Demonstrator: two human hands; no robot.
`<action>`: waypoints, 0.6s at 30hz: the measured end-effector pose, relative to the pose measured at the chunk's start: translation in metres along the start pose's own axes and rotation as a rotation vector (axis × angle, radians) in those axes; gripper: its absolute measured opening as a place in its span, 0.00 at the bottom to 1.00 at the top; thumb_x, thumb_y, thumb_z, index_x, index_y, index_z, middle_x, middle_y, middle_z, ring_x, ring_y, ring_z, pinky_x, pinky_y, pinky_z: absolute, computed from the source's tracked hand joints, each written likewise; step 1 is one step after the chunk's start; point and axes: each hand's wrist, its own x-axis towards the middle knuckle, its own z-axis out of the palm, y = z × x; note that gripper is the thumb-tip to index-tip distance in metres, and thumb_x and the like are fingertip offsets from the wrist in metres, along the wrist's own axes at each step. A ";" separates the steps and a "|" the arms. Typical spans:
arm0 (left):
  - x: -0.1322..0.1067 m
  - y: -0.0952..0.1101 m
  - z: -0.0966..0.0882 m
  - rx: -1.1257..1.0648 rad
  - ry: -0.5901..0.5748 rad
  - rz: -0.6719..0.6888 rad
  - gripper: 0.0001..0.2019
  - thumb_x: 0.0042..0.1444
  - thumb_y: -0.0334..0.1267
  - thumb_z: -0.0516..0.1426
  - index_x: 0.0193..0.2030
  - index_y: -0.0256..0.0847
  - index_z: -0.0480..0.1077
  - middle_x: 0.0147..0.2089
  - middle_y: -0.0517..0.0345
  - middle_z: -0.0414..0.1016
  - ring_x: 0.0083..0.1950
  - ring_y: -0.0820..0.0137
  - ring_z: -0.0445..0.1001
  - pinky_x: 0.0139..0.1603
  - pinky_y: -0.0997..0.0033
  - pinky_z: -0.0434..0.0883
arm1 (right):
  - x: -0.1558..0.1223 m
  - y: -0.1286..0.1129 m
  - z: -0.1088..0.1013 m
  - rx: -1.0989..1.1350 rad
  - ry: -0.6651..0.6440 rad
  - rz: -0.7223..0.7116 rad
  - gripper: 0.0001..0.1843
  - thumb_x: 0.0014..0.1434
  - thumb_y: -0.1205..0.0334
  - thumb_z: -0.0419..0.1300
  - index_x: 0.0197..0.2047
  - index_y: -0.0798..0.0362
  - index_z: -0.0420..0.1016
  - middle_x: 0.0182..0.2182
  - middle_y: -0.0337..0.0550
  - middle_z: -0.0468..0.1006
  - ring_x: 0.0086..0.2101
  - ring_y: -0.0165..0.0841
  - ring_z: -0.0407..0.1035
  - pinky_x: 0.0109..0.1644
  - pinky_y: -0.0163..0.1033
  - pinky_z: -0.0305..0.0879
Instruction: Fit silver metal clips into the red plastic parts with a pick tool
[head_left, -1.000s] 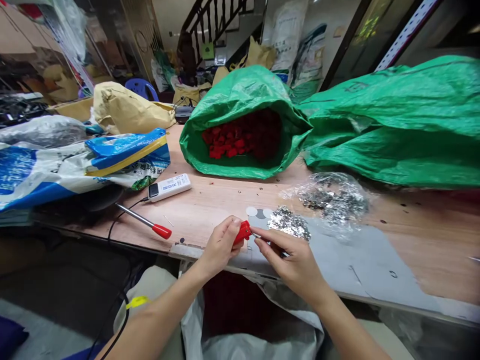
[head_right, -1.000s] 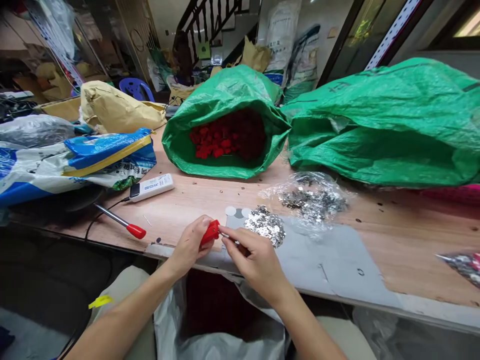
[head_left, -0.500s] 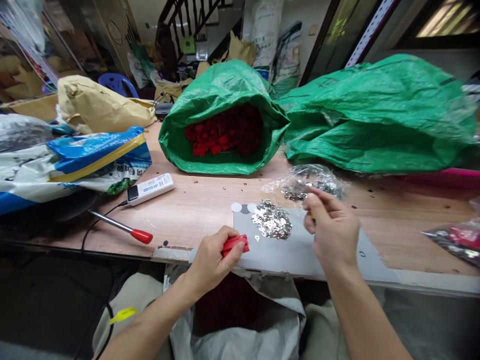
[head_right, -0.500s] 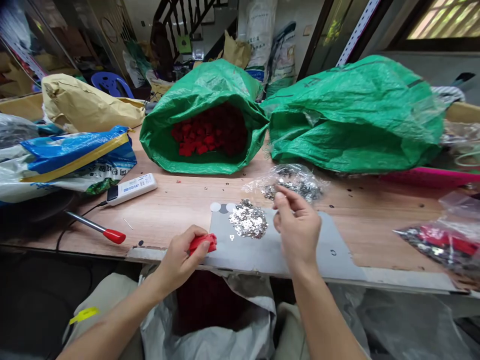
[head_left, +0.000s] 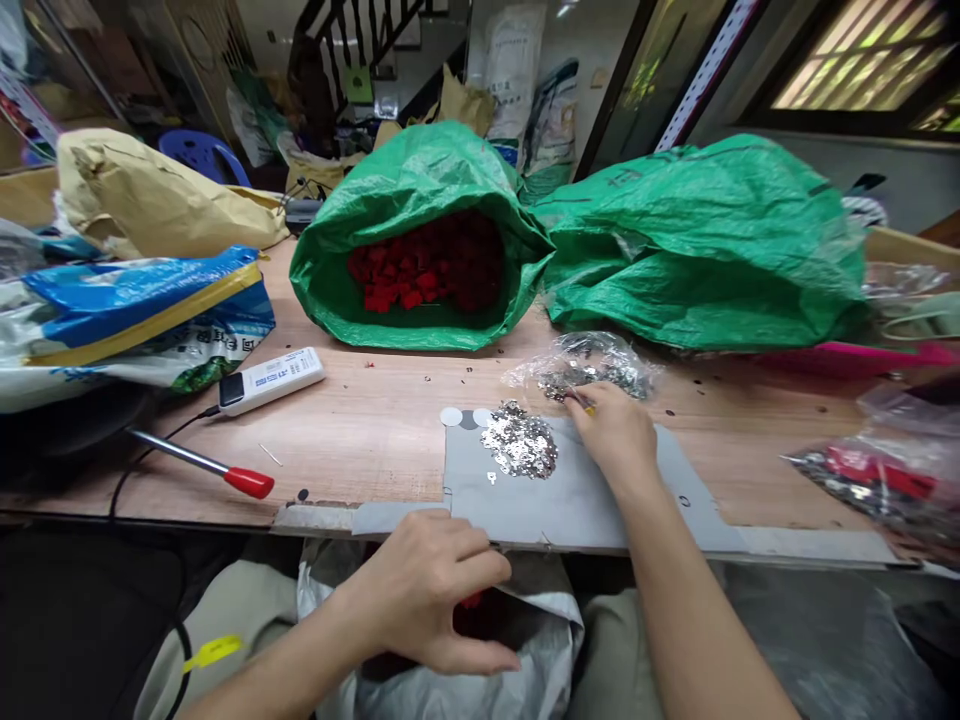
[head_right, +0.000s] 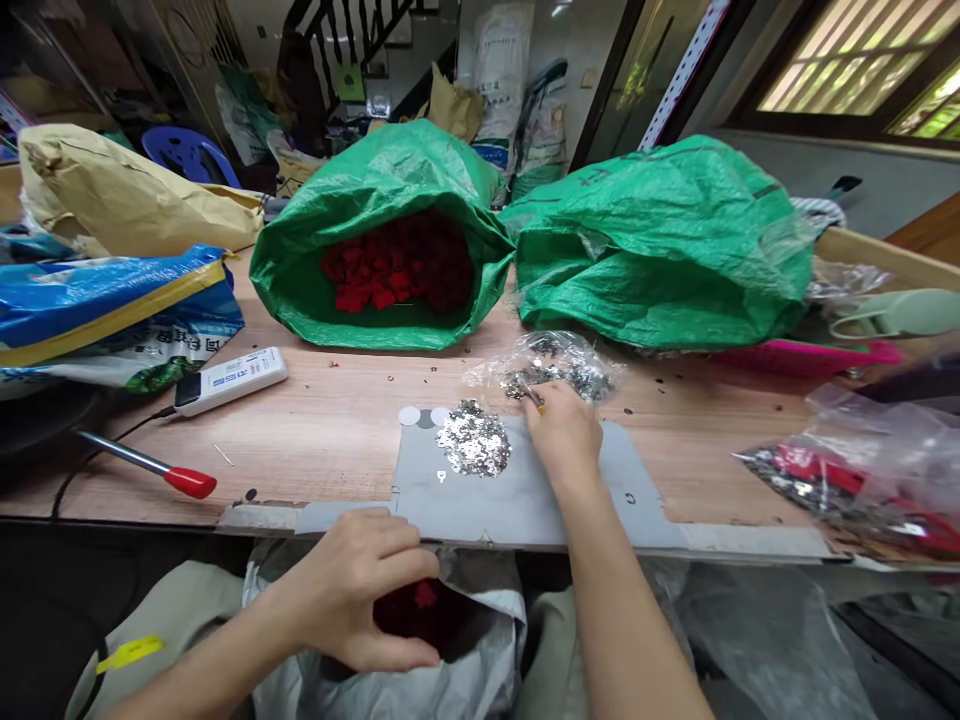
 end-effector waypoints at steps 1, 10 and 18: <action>-0.001 -0.003 -0.003 -0.005 0.052 -0.017 0.20 0.53 0.57 0.61 0.37 0.40 0.70 0.28 0.56 0.69 0.28 0.68 0.66 0.28 0.66 0.53 | 0.001 0.001 0.002 -0.058 -0.034 0.002 0.13 0.60 0.60 0.57 0.41 0.53 0.82 0.42 0.47 0.79 0.36 0.39 0.71 0.34 0.41 0.60; 0.057 -0.049 -0.040 0.050 0.577 -0.578 0.08 0.64 0.43 0.55 0.45 0.43 0.70 0.33 0.59 0.71 0.33 0.70 0.71 0.34 0.71 0.64 | 0.004 0.005 0.006 -0.059 -0.054 0.034 0.11 0.59 0.59 0.56 0.37 0.52 0.80 0.37 0.47 0.80 0.34 0.40 0.71 0.33 0.40 0.57; 0.155 -0.170 -0.094 0.297 0.582 -1.030 0.17 0.63 0.29 0.53 0.59 0.34 0.63 0.61 0.42 0.65 0.65 0.58 0.62 0.61 0.60 0.65 | 0.004 0.009 0.000 0.023 -0.140 0.142 0.13 0.57 0.53 0.54 0.37 0.50 0.78 0.29 0.45 0.79 0.31 0.43 0.72 0.32 0.40 0.58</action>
